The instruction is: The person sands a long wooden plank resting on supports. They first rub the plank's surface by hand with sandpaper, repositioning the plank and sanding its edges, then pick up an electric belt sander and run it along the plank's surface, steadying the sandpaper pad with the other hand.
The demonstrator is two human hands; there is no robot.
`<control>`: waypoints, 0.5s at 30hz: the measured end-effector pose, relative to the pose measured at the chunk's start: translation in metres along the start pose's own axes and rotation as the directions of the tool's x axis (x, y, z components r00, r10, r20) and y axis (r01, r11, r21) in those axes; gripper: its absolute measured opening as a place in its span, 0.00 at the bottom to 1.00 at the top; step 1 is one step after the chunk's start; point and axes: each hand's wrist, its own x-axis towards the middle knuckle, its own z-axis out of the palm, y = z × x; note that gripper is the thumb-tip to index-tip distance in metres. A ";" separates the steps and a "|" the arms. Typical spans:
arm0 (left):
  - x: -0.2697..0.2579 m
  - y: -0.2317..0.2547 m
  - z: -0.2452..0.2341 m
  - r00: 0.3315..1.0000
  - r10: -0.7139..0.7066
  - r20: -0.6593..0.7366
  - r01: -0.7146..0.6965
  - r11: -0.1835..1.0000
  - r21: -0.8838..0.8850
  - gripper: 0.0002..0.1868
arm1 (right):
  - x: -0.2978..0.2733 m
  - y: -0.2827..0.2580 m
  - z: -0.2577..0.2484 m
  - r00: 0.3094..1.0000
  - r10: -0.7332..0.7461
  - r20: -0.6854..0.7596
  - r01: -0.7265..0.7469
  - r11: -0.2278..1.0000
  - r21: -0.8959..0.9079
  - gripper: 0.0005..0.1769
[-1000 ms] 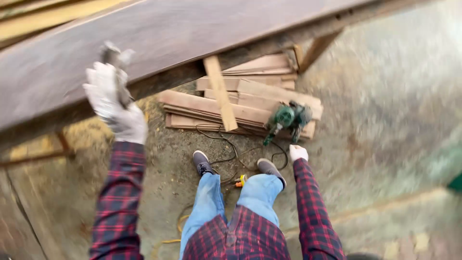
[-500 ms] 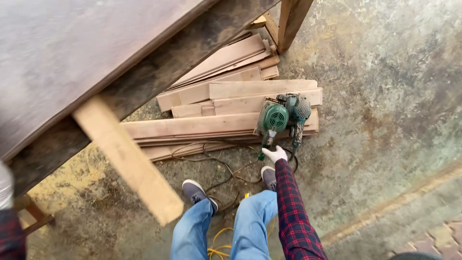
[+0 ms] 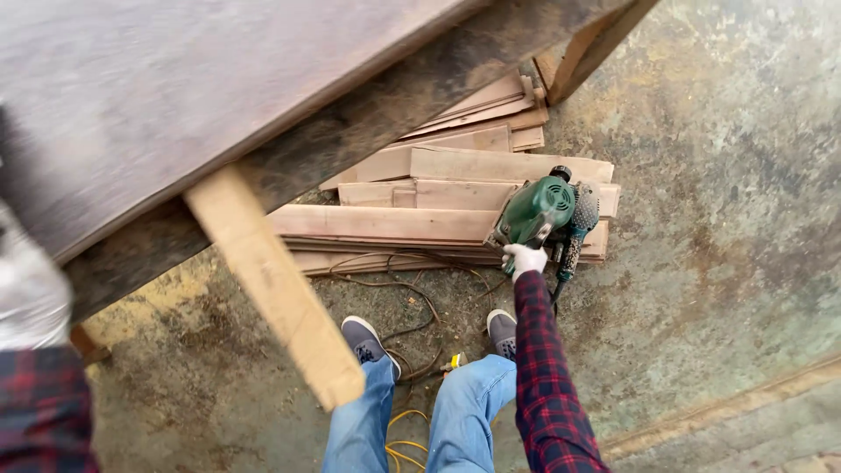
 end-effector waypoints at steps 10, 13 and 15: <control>0.004 0.159 -0.007 0.947 0.304 -0.108 -0.256 0.912 0.320 0.40 | -0.134 -0.013 -0.044 0.785 -0.232 0.575 0.572 0.627 -0.529 0.44; 0.009 0.158 0.007 0.949 0.311 -0.057 -0.274 0.897 0.347 0.41 | -0.201 0.009 -0.047 0.891 0.200 0.407 0.238 0.558 -0.795 0.32; 0.011 0.175 -0.001 0.953 0.295 -0.066 -0.265 0.922 0.283 0.42 | -0.247 0.031 -0.047 0.859 0.266 0.438 0.232 0.559 -0.796 0.31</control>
